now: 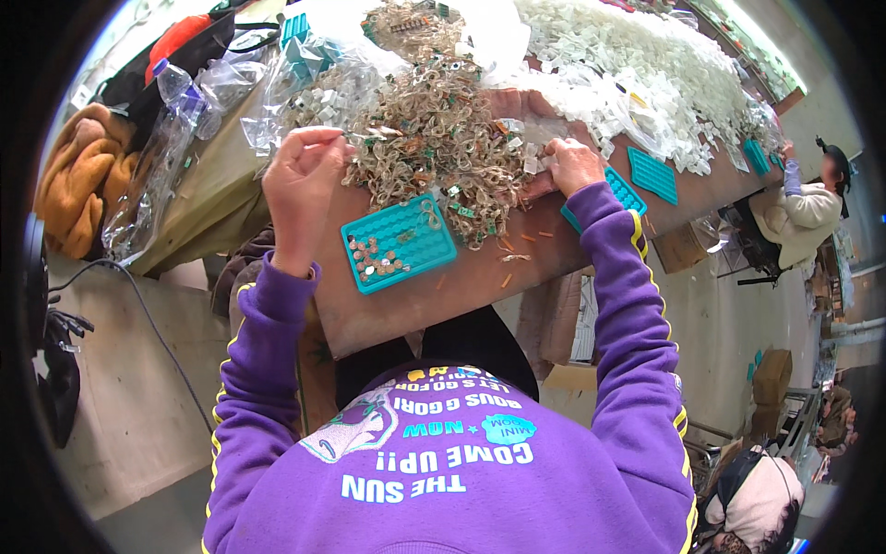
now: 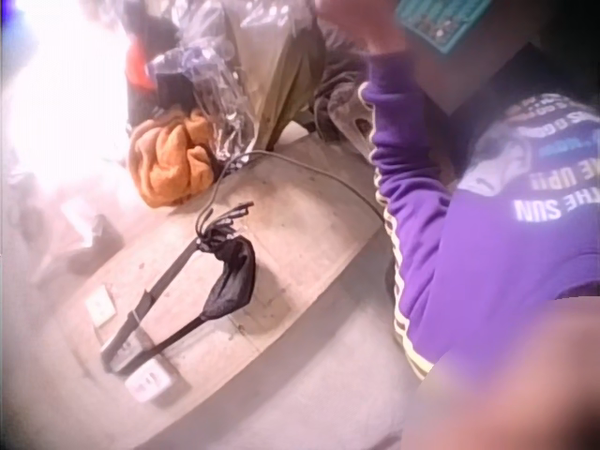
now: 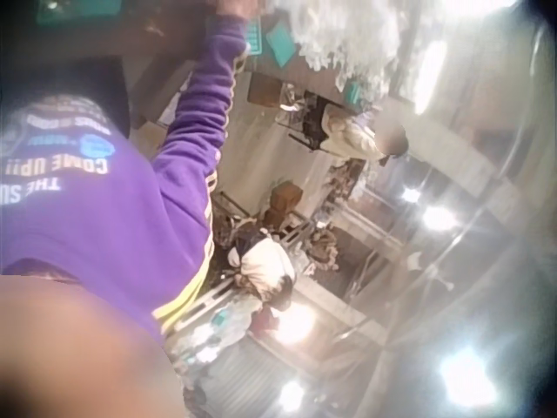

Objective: The person repeatedly picks small white plastic connectors and metallic pins from a teal tray, inserts the pins into the connectors, and places the assembled units back into the tray. The person handles items one at a time and continues the cycle throughout the clip.

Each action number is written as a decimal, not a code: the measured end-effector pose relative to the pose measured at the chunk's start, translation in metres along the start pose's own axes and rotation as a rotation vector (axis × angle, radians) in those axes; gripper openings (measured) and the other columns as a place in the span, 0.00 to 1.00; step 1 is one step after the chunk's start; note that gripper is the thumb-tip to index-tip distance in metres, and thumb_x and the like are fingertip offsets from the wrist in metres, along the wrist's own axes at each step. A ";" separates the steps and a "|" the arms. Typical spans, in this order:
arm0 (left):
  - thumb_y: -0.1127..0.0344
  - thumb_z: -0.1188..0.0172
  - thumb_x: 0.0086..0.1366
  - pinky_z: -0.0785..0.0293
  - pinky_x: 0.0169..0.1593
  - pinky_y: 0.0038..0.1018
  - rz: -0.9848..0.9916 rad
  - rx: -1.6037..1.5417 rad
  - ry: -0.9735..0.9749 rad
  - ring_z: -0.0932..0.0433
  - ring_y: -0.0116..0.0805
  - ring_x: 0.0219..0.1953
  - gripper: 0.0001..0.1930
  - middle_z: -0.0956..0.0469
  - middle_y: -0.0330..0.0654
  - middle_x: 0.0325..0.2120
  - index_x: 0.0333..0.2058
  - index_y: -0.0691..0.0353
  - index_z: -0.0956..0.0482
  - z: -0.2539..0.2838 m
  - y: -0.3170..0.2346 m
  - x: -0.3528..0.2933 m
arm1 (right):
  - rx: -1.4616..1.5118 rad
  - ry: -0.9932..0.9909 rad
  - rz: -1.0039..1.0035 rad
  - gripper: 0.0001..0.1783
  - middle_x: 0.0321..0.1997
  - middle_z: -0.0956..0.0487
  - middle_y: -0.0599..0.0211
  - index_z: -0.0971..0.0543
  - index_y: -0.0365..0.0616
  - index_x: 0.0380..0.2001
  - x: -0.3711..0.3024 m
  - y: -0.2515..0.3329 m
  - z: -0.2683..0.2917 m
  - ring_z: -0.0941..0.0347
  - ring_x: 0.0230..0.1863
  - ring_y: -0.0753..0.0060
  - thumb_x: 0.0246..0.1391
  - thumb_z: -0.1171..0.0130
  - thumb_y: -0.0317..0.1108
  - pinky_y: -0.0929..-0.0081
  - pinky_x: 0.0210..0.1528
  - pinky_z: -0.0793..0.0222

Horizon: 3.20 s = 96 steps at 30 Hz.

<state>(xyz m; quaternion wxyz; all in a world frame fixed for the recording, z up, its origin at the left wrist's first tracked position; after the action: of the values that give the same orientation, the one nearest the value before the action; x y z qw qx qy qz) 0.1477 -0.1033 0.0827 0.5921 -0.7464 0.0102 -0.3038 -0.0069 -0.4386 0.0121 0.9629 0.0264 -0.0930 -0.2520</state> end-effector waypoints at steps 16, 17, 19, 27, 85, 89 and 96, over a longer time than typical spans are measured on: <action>0.75 0.37 0.54 0.21 0.37 0.26 0.161 0.241 0.206 0.18 0.32 0.33 0.07 0.19 0.45 0.29 0.33 0.67 0.20 -0.036 0.048 -0.045 | -0.140 -0.041 0.336 0.07 0.32 0.24 0.56 0.26 0.44 0.31 -0.017 -0.001 0.036 0.24 0.37 0.49 0.44 0.44 0.26 0.57 0.38 0.27; 0.75 0.37 0.55 0.21 0.38 0.26 0.174 0.243 0.203 0.17 0.32 0.34 0.08 0.19 0.46 0.31 0.35 0.67 0.20 -0.036 0.049 -0.042 | -0.085 -0.068 0.362 0.07 0.30 0.24 0.56 0.25 0.44 0.30 -0.019 0.000 0.046 0.24 0.36 0.48 0.44 0.44 0.25 0.57 0.37 0.28; 0.74 0.38 0.57 0.21 0.41 0.25 0.227 0.205 0.202 0.18 0.31 0.38 0.11 0.19 0.45 0.35 0.40 0.67 0.22 -0.033 0.048 -0.039 | -0.021 -0.111 0.363 0.07 0.31 0.23 0.56 0.25 0.44 0.30 -0.022 0.003 0.065 0.24 0.36 0.47 0.43 0.41 0.26 0.57 0.37 0.28; 0.67 0.39 0.65 0.26 0.50 0.25 0.396 -0.041 0.320 0.23 0.28 0.48 0.18 0.24 0.43 0.48 0.51 0.67 0.27 -0.020 0.013 -0.069 | 1.177 0.105 -0.009 0.14 0.35 0.21 0.63 0.27 0.38 0.46 -0.069 0.066 0.071 0.22 0.36 0.69 0.58 0.43 0.29 0.74 0.39 0.26; 0.77 0.39 0.60 0.30 0.35 0.18 0.282 -0.107 0.020 0.25 0.22 0.31 0.04 0.23 0.38 0.31 0.35 0.65 0.21 0.010 -0.006 -0.125 | 0.967 -0.157 0.586 0.08 0.32 0.22 0.65 0.20 0.39 0.29 -0.132 0.196 0.078 0.24 0.30 0.69 0.42 0.39 0.19 0.75 0.33 0.27; 0.78 0.39 0.59 0.29 0.36 0.18 0.319 -0.171 0.001 0.24 0.22 0.31 0.05 0.22 0.37 0.30 0.35 0.66 0.20 0.009 -0.007 -0.126 | 0.759 -0.257 0.870 0.09 0.33 0.22 0.64 0.18 0.39 0.30 -0.142 0.203 0.087 0.22 0.33 0.63 0.40 0.36 0.22 0.71 0.35 0.25; 0.77 0.36 0.57 0.29 0.35 0.19 -0.007 -0.046 0.197 0.24 0.27 0.31 0.06 0.21 0.41 0.32 0.35 0.66 0.21 0.004 -0.013 -0.119 | 1.239 0.093 0.261 0.11 0.40 0.21 0.63 0.22 0.36 0.41 -0.124 0.187 0.075 0.24 0.40 0.74 0.53 0.38 0.25 0.77 0.42 0.26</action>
<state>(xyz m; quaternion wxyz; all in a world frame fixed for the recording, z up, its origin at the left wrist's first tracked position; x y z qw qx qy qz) 0.0485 -0.0512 0.0411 0.5699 -0.7263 0.0727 -0.3773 -0.0378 -0.2148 0.0836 0.7948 0.5781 -0.1821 -0.0307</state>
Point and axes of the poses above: each hand's wrist, its own x-axis towards the middle knuckle, its own z-axis out of the back of the hand, y = z × x, the point moved 4 cm from there along x, towards the middle knuckle
